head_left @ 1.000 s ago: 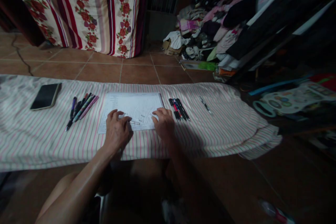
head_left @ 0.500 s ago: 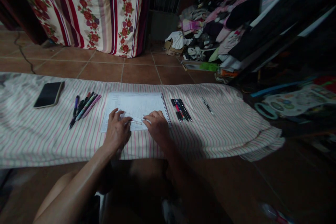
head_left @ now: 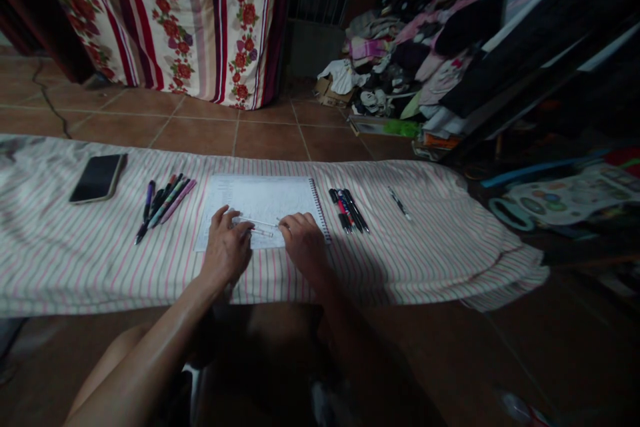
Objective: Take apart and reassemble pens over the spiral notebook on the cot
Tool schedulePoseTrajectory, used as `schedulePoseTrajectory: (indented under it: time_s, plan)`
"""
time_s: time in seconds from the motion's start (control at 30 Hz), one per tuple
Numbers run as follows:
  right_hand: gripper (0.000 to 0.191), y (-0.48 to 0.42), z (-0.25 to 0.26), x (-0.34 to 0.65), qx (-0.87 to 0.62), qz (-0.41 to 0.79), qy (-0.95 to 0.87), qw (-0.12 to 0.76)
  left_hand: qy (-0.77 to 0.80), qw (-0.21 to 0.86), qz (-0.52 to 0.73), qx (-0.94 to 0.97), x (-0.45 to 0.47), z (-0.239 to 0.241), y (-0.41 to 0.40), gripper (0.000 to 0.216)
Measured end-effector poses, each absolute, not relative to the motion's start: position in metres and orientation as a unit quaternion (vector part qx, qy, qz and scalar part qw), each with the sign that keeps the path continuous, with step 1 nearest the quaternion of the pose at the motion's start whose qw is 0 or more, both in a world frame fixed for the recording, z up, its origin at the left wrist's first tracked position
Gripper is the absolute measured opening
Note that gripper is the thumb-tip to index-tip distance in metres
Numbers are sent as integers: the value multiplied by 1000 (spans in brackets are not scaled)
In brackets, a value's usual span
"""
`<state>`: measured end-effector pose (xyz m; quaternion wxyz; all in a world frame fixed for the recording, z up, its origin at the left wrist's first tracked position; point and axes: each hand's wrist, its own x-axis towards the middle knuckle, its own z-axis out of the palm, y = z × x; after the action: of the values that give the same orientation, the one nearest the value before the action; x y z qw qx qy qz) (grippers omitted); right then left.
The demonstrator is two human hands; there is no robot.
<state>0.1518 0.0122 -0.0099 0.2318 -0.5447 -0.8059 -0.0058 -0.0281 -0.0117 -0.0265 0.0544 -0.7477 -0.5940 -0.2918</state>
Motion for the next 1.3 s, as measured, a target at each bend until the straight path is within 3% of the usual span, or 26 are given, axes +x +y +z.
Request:
schedulePoseTrajectory:
  time_s: [0.37, 0.63, 0.87, 0.97, 1.07, 1.17, 1.3]
  plan:
    - [16, 19, -15, 172, -557, 14, -772, 306, -596, 38, -316, -737, -25, -28, -11, 24]
    - [14, 20, -10, 187, -528, 62, -776, 339, -598, 25, -351, -720, -16, -16, -13, 41]
    - [16, 17, -2, 191, -494, 129, -789, 341, -566, 3, -373, -735, -12, -12, -12, 24]
    - [13, 17, 0, 193, -510, 208, -740, 385, -558, 0, -374, -741, -11, -12, -11, 23]
    - [13, 17, 2, 194, -515, 363, -635, 447, -547, -2, -372, -750, -8, -11, -11, 23]
    - [21, 18, 4, 189, -513, 483, -505, 499, -539, 5, -384, -749, -4, -11, -13, 21]
    - [32, 16, 9, 181, -516, 546, -402, 523, -530, 6, -388, -754, -1, -12, -14, 21]
